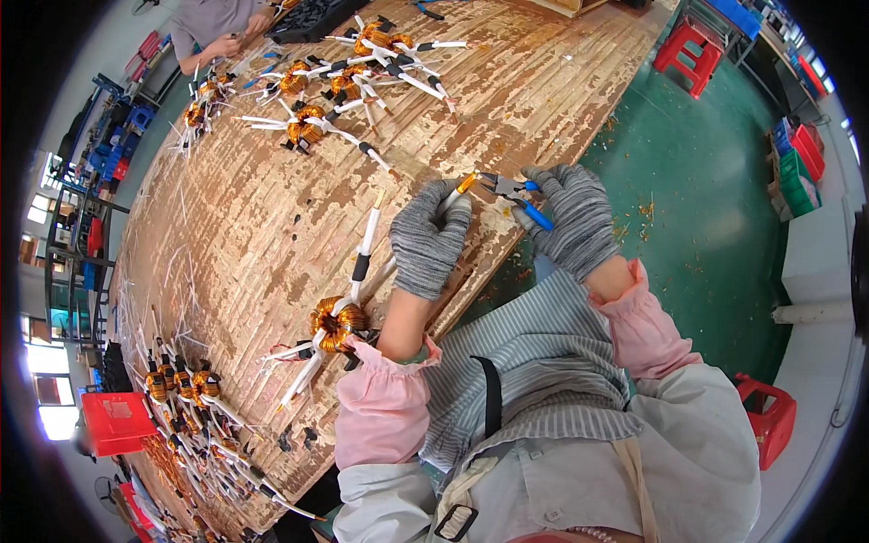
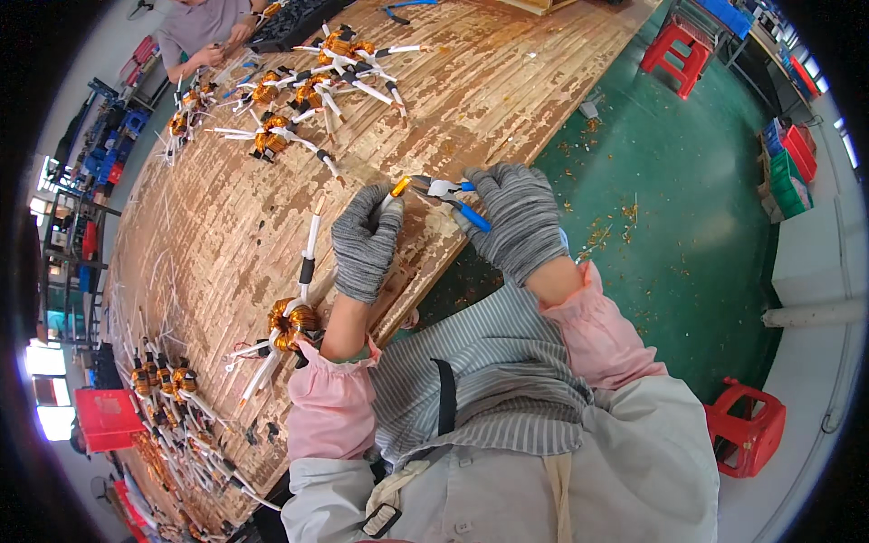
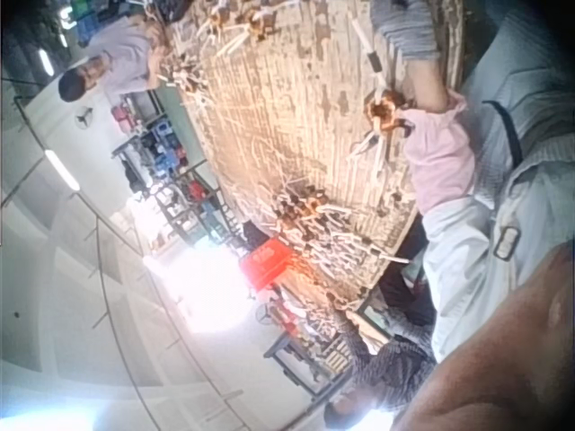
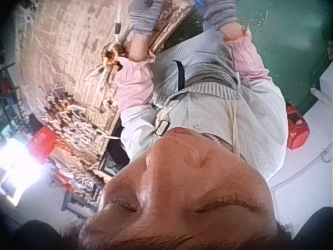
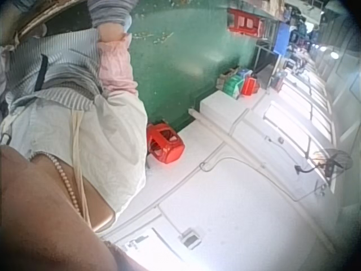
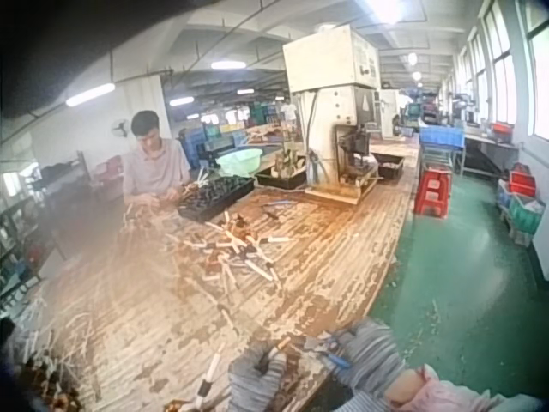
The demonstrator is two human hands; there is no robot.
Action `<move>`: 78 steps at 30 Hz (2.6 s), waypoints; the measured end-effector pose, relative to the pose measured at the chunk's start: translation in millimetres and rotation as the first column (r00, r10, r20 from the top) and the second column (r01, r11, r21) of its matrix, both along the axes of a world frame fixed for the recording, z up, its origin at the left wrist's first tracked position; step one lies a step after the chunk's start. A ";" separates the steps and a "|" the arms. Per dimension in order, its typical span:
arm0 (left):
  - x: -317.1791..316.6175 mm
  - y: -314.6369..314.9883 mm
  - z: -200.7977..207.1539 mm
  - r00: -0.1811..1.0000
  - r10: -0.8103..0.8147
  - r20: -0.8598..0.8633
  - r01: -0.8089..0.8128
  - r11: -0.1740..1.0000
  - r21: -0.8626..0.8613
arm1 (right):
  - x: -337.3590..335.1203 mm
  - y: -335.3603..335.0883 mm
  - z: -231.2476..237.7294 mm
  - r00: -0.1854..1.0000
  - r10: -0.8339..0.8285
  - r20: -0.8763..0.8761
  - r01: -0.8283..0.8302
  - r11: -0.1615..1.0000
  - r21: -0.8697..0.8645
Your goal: The recorder is using pliers to prepare wires and assemble components that look like copper coils or transformers at a workbench.
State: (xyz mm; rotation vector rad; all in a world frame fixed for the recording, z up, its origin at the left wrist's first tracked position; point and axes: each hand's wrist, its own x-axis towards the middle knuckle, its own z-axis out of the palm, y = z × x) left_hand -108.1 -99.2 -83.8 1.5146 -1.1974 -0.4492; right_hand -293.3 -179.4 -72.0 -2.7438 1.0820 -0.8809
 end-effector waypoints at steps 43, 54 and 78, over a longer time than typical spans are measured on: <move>-5.7 1.9 9.1 0.978 0.077 0.195 -0.064 0.995 -0.072 | 3.0 9.1 2.3 0.998 0.043 -0.049 -0.023 0.936 0.352; -2.8 0.6 -1.8 0.993 0.090 0.071 -0.090 0.996 -0.004 | 17.6 -11.6 26.1 0.890 0.042 0.455 -0.185 0.943 0.275; -2.7 0.1 1.8 0.995 0.084 0.058 -0.083 0.996 -0.018 | 4.3 -60.3 57.5 0.903 0.297 -0.311 -0.383 0.885 -0.266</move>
